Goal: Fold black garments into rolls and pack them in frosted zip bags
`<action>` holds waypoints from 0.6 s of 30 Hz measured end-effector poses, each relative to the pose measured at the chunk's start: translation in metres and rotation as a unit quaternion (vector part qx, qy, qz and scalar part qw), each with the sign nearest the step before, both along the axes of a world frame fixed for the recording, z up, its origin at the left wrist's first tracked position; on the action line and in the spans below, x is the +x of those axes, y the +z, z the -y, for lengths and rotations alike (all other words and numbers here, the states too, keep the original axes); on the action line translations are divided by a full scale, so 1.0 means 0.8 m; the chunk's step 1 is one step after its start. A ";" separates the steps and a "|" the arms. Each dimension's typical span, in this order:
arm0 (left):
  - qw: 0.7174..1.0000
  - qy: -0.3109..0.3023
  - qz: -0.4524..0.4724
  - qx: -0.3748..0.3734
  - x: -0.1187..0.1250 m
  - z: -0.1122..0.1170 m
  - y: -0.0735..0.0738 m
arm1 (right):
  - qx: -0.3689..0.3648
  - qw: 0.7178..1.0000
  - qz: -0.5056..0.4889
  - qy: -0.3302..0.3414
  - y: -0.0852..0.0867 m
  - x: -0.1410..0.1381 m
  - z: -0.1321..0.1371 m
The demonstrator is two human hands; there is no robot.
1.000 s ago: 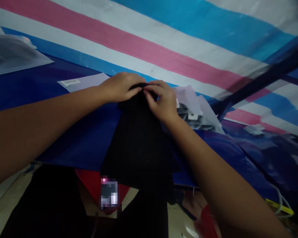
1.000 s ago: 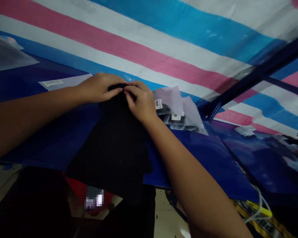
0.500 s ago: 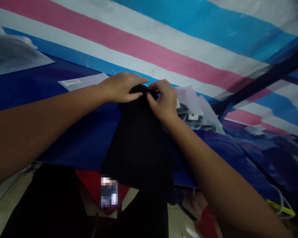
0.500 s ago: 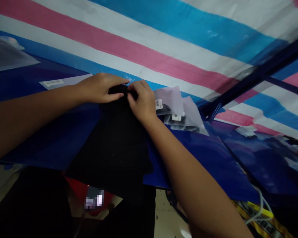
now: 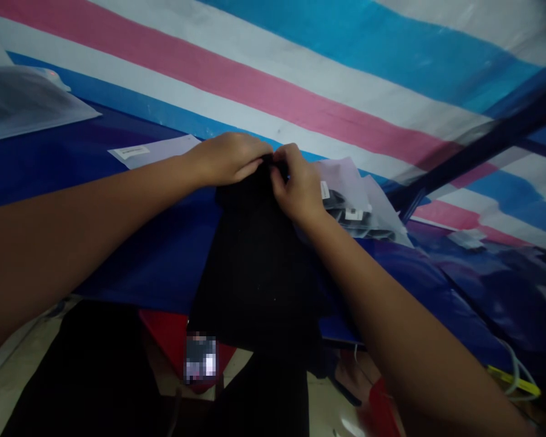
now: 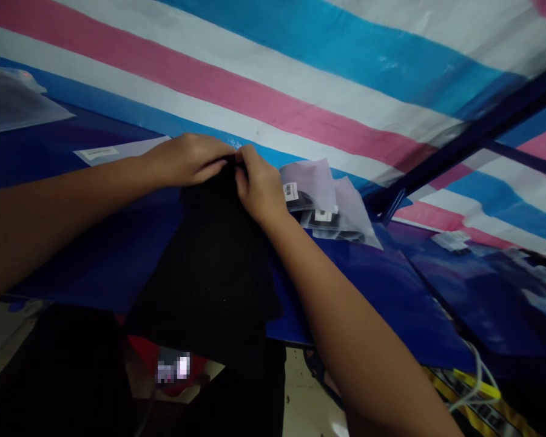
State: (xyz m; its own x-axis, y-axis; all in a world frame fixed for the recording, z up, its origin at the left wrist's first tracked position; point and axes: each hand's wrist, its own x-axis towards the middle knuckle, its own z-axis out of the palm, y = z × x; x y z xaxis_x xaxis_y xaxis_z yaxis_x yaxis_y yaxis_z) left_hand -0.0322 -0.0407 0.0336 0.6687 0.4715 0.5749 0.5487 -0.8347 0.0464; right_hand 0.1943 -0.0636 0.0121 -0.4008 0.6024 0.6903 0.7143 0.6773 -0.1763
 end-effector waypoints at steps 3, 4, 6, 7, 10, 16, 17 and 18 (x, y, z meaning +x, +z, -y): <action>0.999 0.011 0.044 -0.030 0.003 -0.001 -0.003 | -0.009 1.000 -0.018 0.003 -0.004 0.000 -0.007; 0.998 0.012 0.053 -0.042 0.004 -0.001 -0.004 | -0.010 1.000 -0.028 0.007 -0.006 -0.001 -0.010; 0.996 0.013 0.068 -0.064 0.005 -0.004 -0.006 | -0.013 0.999 -0.048 0.017 -0.010 -0.001 -0.017; 0.994 0.015 0.076 -0.074 0.005 -0.004 -0.006 | -0.016 0.998 -0.055 0.021 -0.011 -0.001 -0.019; 0.990 0.020 0.101 -0.096 0.003 -0.004 -0.005 | -0.018 0.998 -0.064 0.023 -0.013 0.001 -0.024; 0.989 0.013 0.086 -0.122 -0.001 0.002 0.000 | -0.028 0.997 -0.061 0.048 -0.016 0.005 -0.024; 0.990 0.013 0.080 -0.119 -0.002 0.002 0.001 | -0.028 0.997 -0.059 0.050 -0.016 0.004 -0.023; 0.991 0.014 0.071 -0.113 -0.002 0.001 0.001 | -0.025 0.997 -0.057 0.050 -0.015 0.004 -0.022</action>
State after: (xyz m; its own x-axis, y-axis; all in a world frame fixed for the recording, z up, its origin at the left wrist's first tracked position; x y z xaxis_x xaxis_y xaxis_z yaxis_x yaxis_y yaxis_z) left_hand -0.0341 -0.0418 0.0345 0.5738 0.6167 0.5390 0.5463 -0.7785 0.3091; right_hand 0.1977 -0.0456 0.0000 -0.3812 0.5981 0.7049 0.6168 0.7326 -0.2880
